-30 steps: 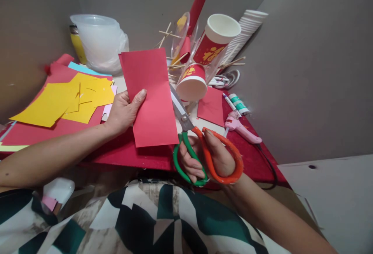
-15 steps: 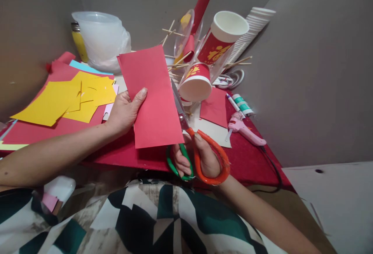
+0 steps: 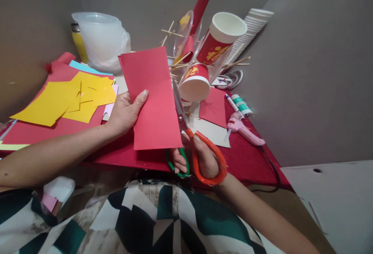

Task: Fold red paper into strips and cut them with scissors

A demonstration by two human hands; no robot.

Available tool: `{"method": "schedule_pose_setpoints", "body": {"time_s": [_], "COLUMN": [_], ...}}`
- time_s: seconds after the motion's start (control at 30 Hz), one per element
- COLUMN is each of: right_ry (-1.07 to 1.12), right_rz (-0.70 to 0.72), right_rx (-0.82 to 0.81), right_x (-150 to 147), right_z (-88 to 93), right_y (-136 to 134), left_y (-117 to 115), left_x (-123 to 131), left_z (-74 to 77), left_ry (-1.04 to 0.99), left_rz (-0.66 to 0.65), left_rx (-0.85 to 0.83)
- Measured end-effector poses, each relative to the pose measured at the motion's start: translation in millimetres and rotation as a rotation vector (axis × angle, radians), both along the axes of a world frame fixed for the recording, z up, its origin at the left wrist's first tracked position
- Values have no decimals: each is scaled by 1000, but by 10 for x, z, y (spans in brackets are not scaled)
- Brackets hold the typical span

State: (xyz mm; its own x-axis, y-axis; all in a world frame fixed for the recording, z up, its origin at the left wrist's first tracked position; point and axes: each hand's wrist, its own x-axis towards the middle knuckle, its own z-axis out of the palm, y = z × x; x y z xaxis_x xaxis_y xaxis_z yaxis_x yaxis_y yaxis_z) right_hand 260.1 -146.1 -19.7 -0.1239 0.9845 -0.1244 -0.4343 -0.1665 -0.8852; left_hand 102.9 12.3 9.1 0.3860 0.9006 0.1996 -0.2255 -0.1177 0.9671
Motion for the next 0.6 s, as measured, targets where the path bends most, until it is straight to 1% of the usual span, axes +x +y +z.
{"method": "schedule_pose_setpoints", "body": {"time_s": [0.13,0.23,0.6], "right_ry": [50,82,107], "right_rz": [69,83,35], "right_rx": [-3,9,67], "right_x": [31,24,-47], "right_z": [53,52,-33], "right_y": [5,19,36], "left_y": [-3,-11,-18], "left_x": [-4,-11,-9], "left_z": [-12,-15,-35], "left_ry": [20,43,13], "left_rz": [0,-12,-39], "left_rx": [-13,-12,-45]}}
